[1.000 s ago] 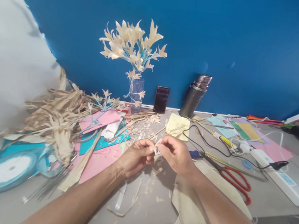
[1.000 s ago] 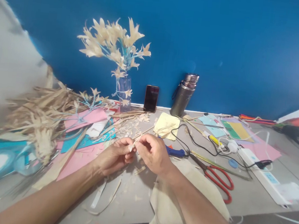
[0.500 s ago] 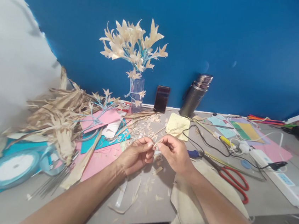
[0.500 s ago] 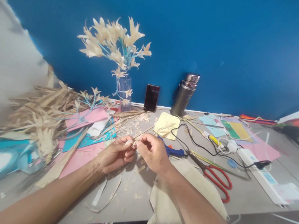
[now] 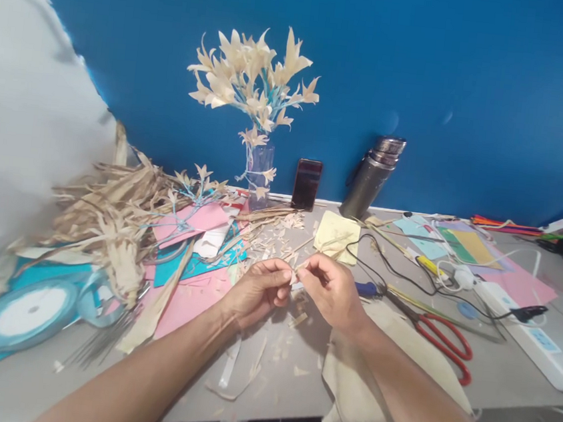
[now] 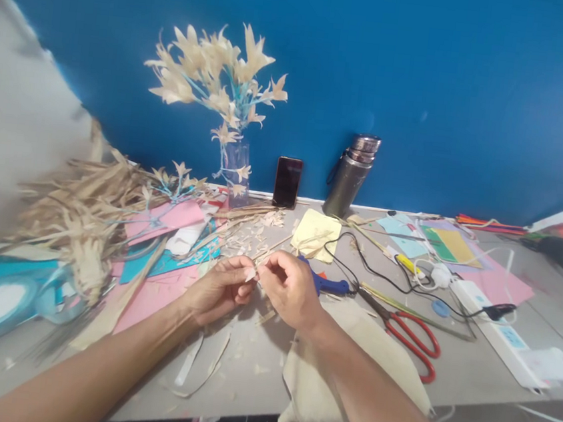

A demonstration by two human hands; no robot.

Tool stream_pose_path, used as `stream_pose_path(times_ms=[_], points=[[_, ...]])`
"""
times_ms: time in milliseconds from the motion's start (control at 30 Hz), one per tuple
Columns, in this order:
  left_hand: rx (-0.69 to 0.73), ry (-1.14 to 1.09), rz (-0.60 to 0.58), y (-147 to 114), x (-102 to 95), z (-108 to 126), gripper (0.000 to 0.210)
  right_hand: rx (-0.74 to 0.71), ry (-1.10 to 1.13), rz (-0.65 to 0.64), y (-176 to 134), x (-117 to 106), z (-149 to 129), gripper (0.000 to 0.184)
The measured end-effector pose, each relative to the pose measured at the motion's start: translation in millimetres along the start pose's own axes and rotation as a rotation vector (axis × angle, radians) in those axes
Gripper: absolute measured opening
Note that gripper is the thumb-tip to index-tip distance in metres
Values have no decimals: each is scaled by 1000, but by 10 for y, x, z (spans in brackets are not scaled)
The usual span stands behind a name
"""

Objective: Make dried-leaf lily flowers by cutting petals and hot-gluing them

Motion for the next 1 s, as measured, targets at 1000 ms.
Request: stream_pose_path(times_ms=[1000], points=[[15,-113,-100,-17,1,6,23,10,121,-39,25,-54,29,15]])
Point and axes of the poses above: each hand's wrist, its own y-axis towards the middle knuckle, its own x-axis out of the palm, z = x × y, the point moved 4 cm from there along y, towards the middle knuckle, and after that the axes turned 8 degrees about x, right-handed, at the moved point
